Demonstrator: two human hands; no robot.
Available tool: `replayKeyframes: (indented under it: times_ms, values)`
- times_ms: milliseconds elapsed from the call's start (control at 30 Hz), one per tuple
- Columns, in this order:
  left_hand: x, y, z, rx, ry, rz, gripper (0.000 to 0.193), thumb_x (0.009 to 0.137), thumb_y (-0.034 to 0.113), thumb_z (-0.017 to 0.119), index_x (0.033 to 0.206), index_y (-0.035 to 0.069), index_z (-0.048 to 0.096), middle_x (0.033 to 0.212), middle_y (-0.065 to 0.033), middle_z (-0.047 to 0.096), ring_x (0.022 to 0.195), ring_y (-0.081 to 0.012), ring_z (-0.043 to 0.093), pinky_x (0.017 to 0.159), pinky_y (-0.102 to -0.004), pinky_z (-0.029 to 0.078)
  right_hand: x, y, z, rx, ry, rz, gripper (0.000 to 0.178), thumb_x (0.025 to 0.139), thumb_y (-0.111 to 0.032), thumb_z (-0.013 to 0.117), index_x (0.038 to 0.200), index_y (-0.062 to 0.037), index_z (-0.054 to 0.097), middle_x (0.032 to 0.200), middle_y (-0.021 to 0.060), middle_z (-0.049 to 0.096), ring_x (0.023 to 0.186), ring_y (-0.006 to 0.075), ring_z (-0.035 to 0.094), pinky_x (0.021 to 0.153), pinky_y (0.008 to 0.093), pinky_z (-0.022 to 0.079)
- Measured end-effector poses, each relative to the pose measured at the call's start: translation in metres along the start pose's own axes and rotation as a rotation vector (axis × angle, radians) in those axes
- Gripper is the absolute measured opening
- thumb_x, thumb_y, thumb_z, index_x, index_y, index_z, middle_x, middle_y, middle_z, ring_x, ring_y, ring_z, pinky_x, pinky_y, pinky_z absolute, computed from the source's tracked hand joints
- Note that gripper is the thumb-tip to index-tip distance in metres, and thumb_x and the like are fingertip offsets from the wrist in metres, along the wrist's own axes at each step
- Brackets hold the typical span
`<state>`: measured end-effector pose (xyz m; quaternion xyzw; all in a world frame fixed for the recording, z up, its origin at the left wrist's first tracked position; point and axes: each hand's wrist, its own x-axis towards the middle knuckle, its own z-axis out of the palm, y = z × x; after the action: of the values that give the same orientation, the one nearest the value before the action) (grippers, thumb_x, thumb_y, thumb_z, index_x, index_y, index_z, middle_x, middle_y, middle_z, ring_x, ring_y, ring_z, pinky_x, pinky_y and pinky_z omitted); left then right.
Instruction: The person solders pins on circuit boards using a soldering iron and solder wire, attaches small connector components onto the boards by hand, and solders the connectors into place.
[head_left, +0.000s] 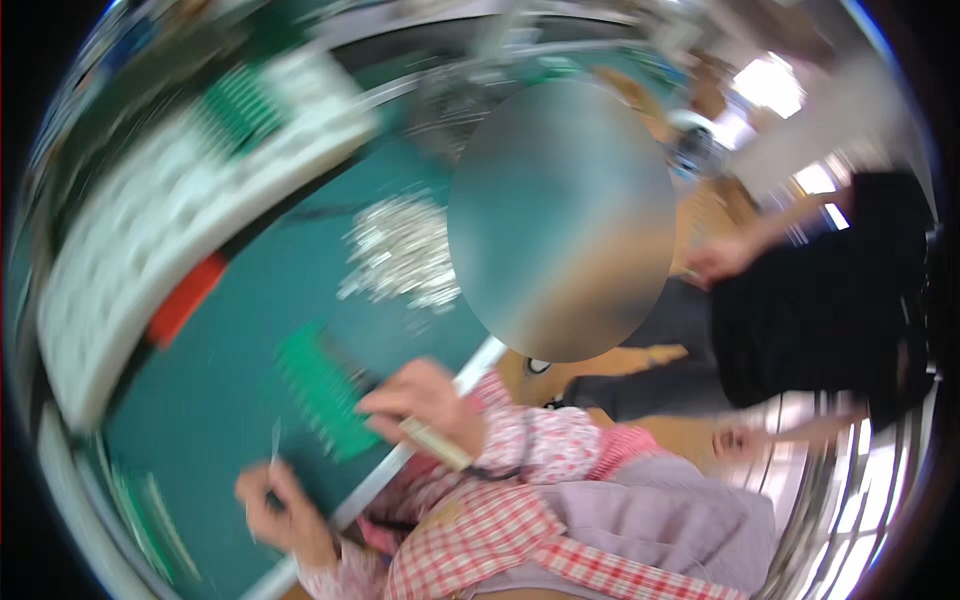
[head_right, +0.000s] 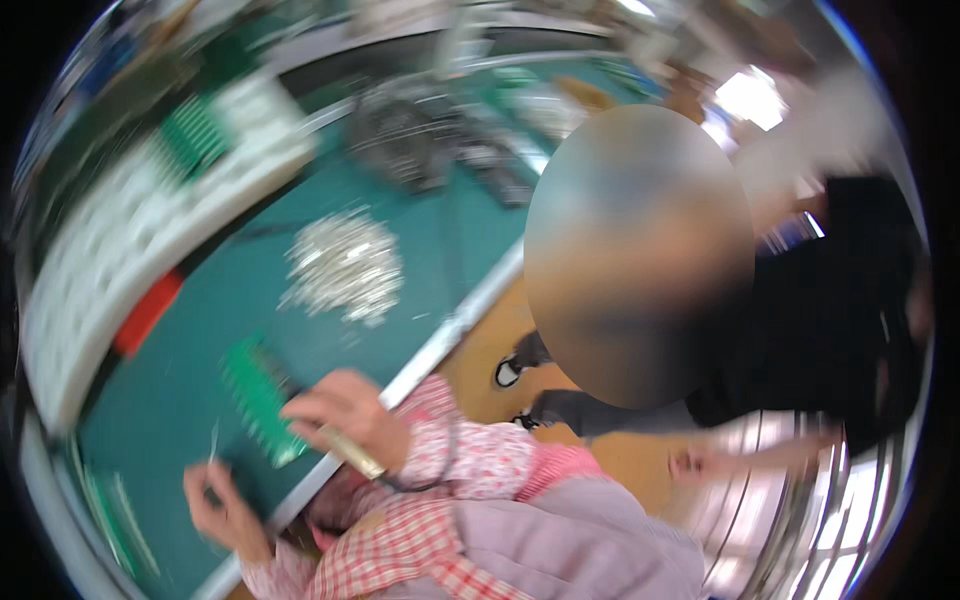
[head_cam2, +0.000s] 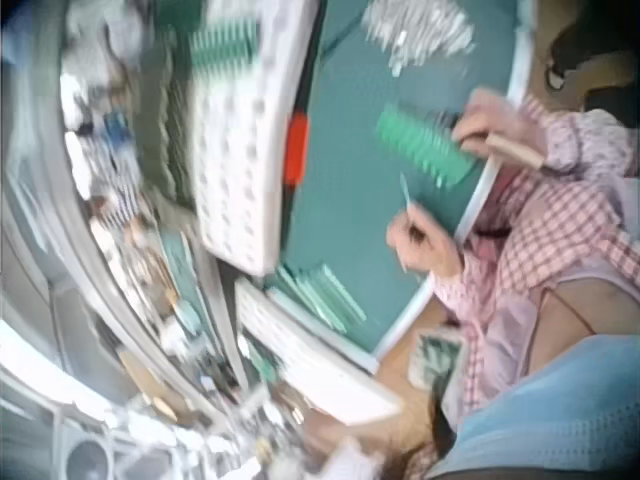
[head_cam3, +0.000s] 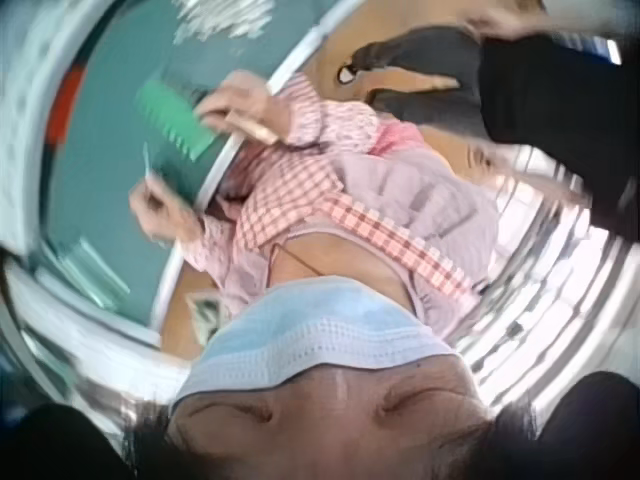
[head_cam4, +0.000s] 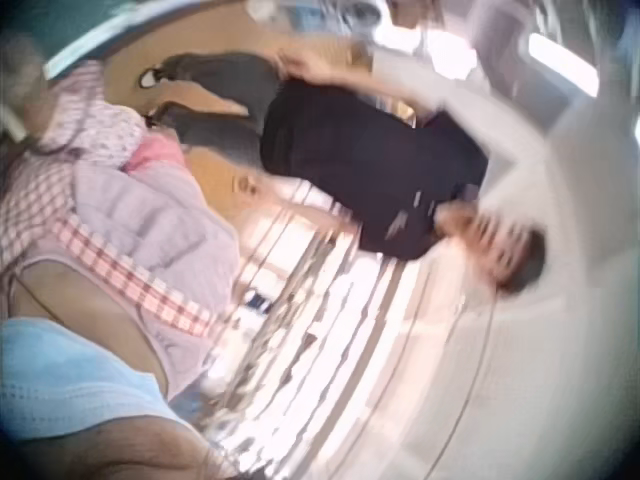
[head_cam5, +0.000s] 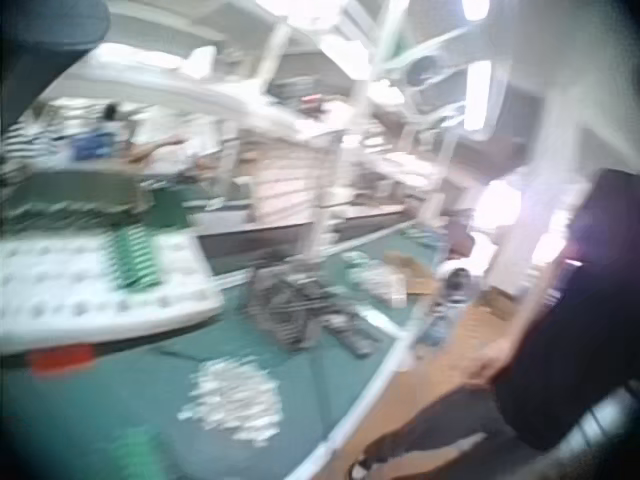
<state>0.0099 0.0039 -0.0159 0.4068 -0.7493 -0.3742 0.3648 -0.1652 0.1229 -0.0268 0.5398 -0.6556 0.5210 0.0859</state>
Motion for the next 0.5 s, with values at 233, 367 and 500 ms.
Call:
replayKeyframes:
  times_ms: [233, 367, 500]
  values:
    - [0.013, 0.018, -0.008, 0.067, -0.158, 0.09, 0.012, 0.079, 0.001, 0.066, 0.073, 0.002, 0.056, 0.075, -0.0075, 0.064, 0.075, -0.0223, 0.054, 0.076, -0.0322, 0.04, -0.004, -0.009, -0.013, 0.242, 0.101, 0.305, 0.016, 0.085, -0.007, 0.063, 0.1, -0.0013, 0.06, 0.079, 0.0092, 0.061, 0.067, 0.0168, 0.057, 0.06, 0.0272, 0.045]
    - [0.011, 0.013, -0.009, 0.081, -0.161, 0.053, 0.012, 0.078, 0.001, 0.066, 0.073, 0.003, 0.055, 0.078, -0.0072, 0.065, 0.075, -0.0227, 0.054, 0.076, -0.0329, 0.04, -0.004, -0.002, -0.01, 0.372, 0.022, 0.313, 0.016, 0.091, -0.013, 0.056, 0.098, 0.0008, 0.056, 0.074, 0.0079, 0.059, 0.061, 0.0132, 0.055, 0.056, 0.0254, 0.044]
    - [0.014, 0.011, -0.006, 0.095, -0.223, 0.113, 0.013, 0.078, 0.001, 0.065, 0.073, 0.004, 0.053, 0.081, -0.0071, 0.066, 0.075, -0.0228, 0.055, 0.077, -0.0332, 0.038, -0.005, -0.009, -0.015, 0.497, -0.041, 0.46, 0.014, 0.092, -0.013, 0.052, 0.096, 0.0001, 0.051, 0.066, 0.0076, 0.055, 0.053, 0.0103, 0.053, 0.049, 0.0238, 0.041]
